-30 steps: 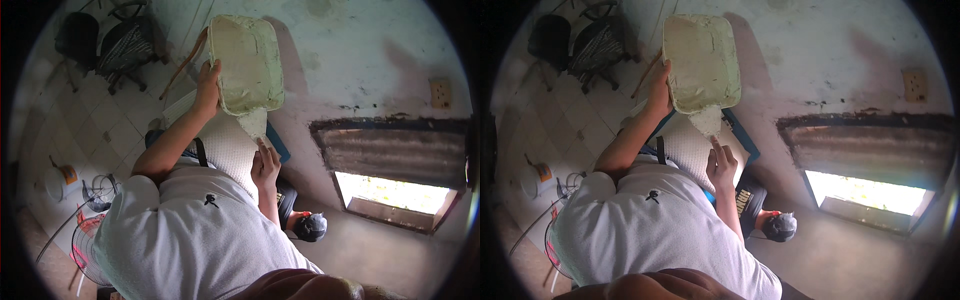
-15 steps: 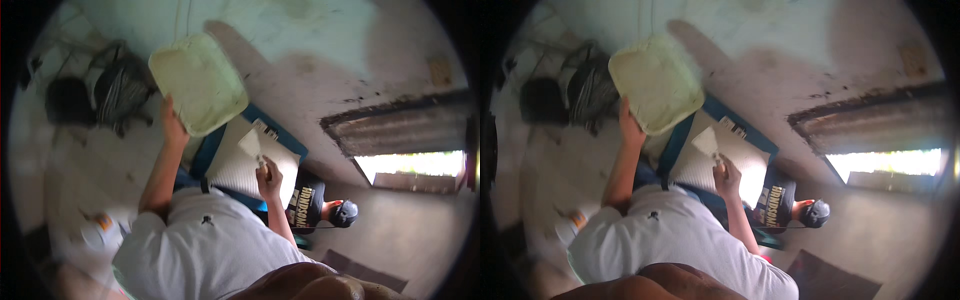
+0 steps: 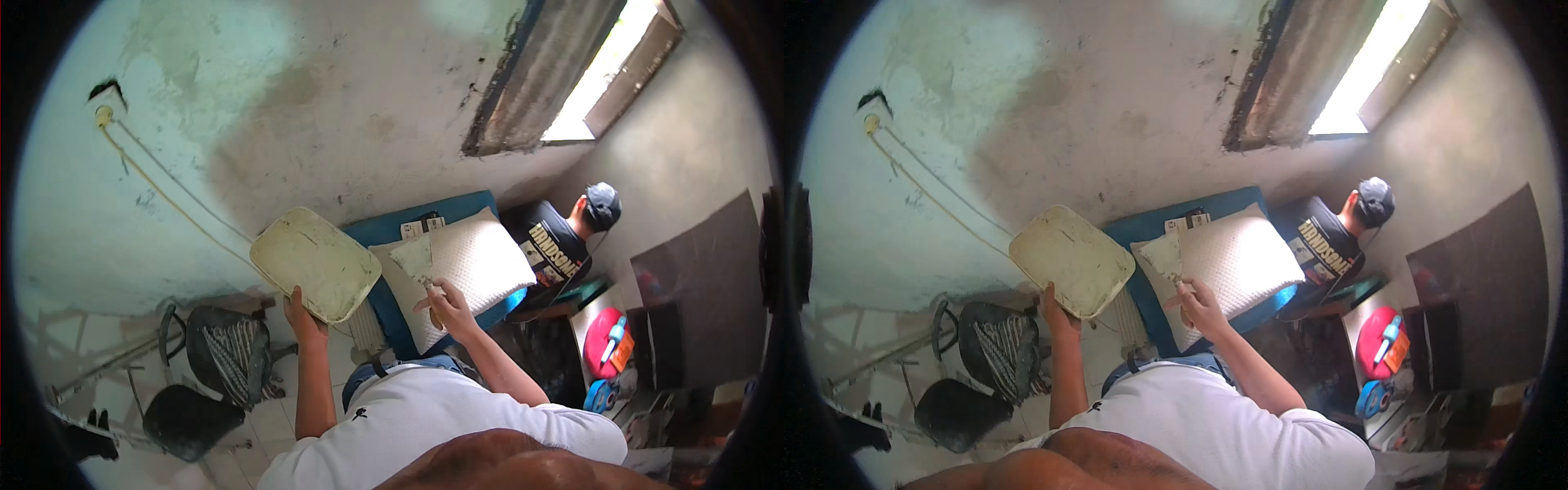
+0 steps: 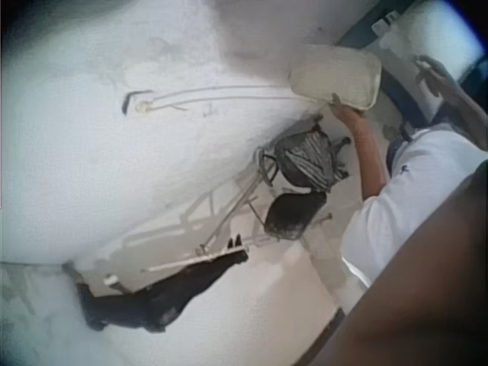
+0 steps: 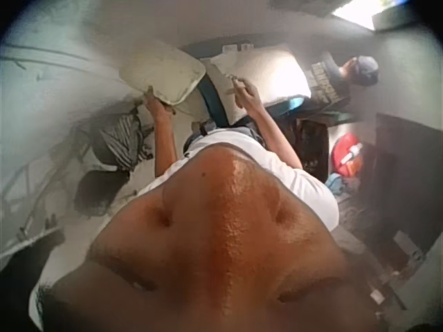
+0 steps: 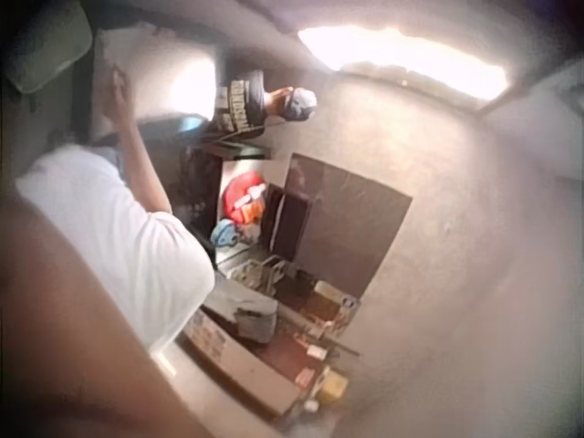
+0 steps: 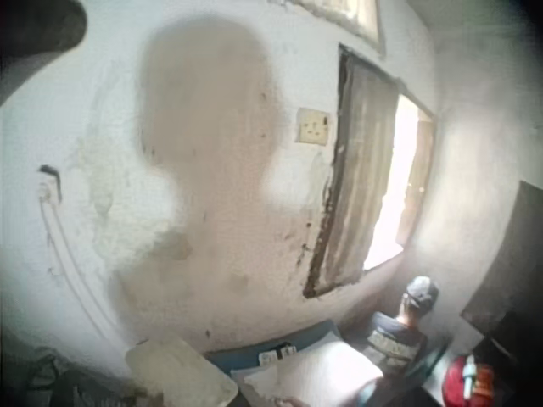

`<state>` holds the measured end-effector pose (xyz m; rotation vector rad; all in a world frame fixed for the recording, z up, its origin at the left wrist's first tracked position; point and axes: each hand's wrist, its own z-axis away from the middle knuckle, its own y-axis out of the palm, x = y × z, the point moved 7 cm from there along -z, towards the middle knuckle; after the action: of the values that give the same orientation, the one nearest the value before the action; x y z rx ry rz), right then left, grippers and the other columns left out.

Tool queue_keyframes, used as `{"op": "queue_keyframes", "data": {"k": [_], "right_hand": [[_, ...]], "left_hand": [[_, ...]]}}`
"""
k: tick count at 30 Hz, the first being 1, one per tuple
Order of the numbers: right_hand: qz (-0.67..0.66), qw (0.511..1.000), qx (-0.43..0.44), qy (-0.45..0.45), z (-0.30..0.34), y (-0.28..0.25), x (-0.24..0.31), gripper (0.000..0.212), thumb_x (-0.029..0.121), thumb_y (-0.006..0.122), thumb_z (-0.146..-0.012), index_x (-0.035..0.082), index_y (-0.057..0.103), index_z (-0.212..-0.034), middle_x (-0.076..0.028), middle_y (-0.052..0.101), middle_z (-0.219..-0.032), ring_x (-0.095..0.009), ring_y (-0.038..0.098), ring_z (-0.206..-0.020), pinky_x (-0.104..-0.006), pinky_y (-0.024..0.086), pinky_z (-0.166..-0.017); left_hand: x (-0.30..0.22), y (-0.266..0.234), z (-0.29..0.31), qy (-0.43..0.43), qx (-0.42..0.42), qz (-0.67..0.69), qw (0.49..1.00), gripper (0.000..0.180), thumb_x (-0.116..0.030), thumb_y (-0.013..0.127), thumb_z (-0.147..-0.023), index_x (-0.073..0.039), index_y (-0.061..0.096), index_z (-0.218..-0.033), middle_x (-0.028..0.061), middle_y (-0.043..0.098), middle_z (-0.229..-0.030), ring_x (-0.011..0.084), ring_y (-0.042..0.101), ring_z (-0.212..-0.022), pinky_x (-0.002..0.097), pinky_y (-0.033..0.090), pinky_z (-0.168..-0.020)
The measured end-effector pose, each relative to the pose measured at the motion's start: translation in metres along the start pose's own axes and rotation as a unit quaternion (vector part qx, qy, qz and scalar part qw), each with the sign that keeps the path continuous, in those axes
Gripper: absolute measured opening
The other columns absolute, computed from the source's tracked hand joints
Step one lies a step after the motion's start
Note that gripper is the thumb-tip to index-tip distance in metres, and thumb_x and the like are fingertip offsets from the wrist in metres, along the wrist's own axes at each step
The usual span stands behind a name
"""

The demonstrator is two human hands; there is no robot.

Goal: The person applies wall filler to a section of the wall near a window using a putty knife, holding a container of the filler material in the other hand.

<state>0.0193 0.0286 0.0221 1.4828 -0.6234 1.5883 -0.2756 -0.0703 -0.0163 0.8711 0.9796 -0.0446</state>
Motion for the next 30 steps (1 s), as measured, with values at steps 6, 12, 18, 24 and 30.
{"op": "queue_keyframes", "data": {"k": [6,12,18,24,30], "right_hand": [[-0.11,0.989,-0.094,0.041,0.043,0.021,-0.022,0.043,0.033,0.054,-0.101,-0.001,0.044,-0.125,-0.013,0.068,-0.081,-0.011,0.049,-0.041,-0.0236,0.036,-0.036],[-0.068,0.967,-0.242,-0.045,0.066,-0.007,0.035,0.042,0.023,0.053,-0.099,-0.006,0.052,-0.129,-0.01,0.064,-0.083,-0.011,0.05,-0.044,-0.0244,0.04,-0.039],[0.26,0.938,-0.196,-0.116,0.094,-0.017,0.103,0.036,0.018,0.054,-0.097,0.0,0.06,-0.127,-0.007,0.069,-0.085,-0.01,0.058,-0.062,-0.0246,0.045,-0.057],[0.378,0.912,-0.106,-0.119,0.077,-0.012,0.115,0.029,0.009,0.058,-0.092,0.001,0.066,-0.119,-0.01,0.072,-0.085,-0.012,0.062,-0.072,-0.0258,0.048,-0.066],[0.437,0.895,0.013,-0.087,0.058,0.008,0.093,0.029,0.008,0.06,-0.089,0.002,0.067,-0.117,-0.016,0.071,-0.081,-0.018,0.062,-0.06,-0.0296,0.048,-0.061]], "left_hand": [[0.016,0.001,-0.009,-0.148,0.105,0.083,0.98,0.064,-0.014,0.059,-0.086,-0.001,0.033,-0.142,0.0151,0.048,-0.134,0.0341,0.047,-0.128,0.0494,0.041,-0.107],[-0.001,0.032,0.016,-0.184,0.207,0.132,0.952,0.062,-0.021,0.057,-0.087,0.0,0.037,-0.141,0.0176,0.045,-0.141,0.0348,0.045,-0.13,0.0501,0.037,-0.109],[-0.035,0.047,0.046,-0.063,0.155,0.059,0.984,0.063,-0.018,0.056,-0.087,-0.002,0.034,-0.143,0.0175,0.048,-0.138,0.0345,0.048,-0.127,0.0495,0.04,-0.108],[-0.06,0.078,0.077,0.074,0.154,-0.037,0.985,0.061,-0.016,0.06,-0.081,-0.003,0.041,-0.137,0.0151,0.052,-0.128,0.0294,0.053,-0.122,0.0438,0.045,-0.104],[-0.037,0.054,0.098,0.067,0.098,-0.024,0.993,0.056,-0.016,0.06,-0.082,-0.004,0.044,-0.134,0.0149,0.054,-0.125,0.0288,0.057,-0.117,0.043,0.049,-0.1]]}}
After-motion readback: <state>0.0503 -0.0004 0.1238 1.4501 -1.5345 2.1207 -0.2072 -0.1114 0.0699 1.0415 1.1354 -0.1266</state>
